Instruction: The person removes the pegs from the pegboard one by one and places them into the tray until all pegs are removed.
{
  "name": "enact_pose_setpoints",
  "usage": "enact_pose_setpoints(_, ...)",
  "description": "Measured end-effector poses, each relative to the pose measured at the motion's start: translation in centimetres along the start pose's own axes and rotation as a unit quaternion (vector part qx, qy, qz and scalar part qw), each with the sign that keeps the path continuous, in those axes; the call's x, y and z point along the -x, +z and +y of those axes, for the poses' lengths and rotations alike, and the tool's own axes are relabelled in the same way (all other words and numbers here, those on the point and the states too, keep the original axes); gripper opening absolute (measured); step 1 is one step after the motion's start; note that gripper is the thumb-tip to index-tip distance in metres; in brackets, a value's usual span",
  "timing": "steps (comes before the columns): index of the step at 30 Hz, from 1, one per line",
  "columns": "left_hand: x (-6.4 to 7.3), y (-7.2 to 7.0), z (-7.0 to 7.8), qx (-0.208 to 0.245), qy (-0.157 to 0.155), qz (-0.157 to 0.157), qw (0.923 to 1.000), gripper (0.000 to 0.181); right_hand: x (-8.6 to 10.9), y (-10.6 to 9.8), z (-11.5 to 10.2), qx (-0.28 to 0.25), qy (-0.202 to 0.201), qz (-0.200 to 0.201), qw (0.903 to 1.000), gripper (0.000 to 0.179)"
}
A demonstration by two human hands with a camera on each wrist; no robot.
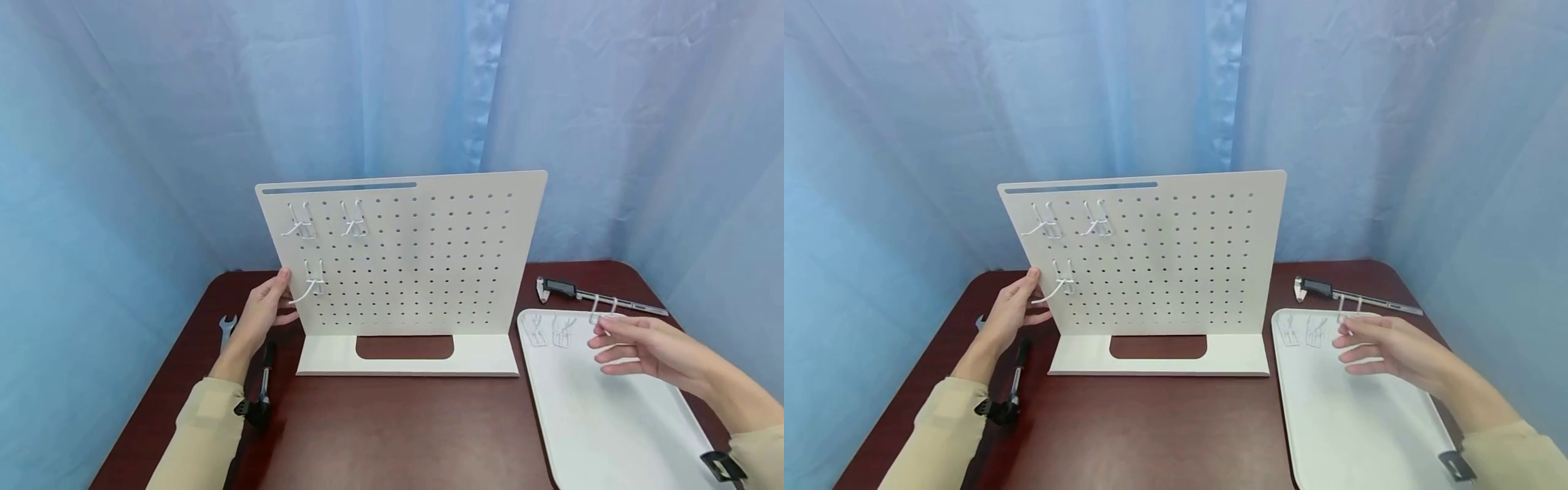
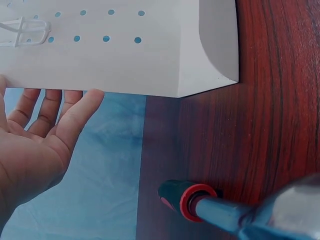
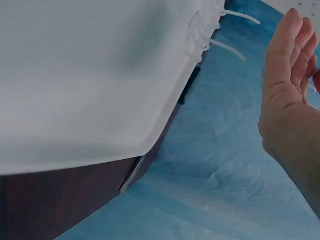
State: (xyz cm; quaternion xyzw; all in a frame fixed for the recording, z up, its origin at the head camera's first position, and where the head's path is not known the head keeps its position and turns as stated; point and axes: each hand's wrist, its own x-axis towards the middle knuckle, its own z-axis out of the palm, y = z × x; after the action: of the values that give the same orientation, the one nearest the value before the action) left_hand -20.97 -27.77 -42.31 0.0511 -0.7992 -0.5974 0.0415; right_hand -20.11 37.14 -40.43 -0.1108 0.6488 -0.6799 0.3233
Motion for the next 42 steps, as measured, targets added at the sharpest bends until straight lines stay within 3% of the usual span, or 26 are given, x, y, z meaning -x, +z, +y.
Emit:
enact_pose_setpoints(3,-0.1,0.0,0.1,0.000,0.000,-0.002,1.0000,0.075,0.7,-1.8,1.2,0.012,0.042,0.024,0.9988,0.030)
enact_pose_setpoints(6,-0.1,0.1,0.2,0.000,0.002,-0.004,1.0000,0.074,1.2,-3.3,2.3,0.003,0.071,0.022,0.9972,0.031)
enact_pose_setpoints(13,-0.5,0.1,0.6,-0.002,0.014,-0.012,0.9998,0.074,1.6,-5.1,4.2,-0.018,0.098,0.017,0.9949,0.031)
enact_pose_setpoints(21,0.0,-0.4,0.6,0.000,0.004,-0.003,1.0000,0.076,0.5,-4.8,4.6,0.038,0.135,0.046,0.9891,0.029)
enact_pose_setpoints(34,0.2,-0.2,0.5,0.000,0.000,-0.008,1.0000,0.075,0.1,-4.7,3.9,0.032,0.157,0.011,0.9871,0.031)
enact_pose_setpoints(42,0.3,-0.2,0.3,0.006,-0.006,-0.008,0.9999,0.073,0.0,-5.1,3.9,0.012,0.148,0.022,0.9887,0.040)
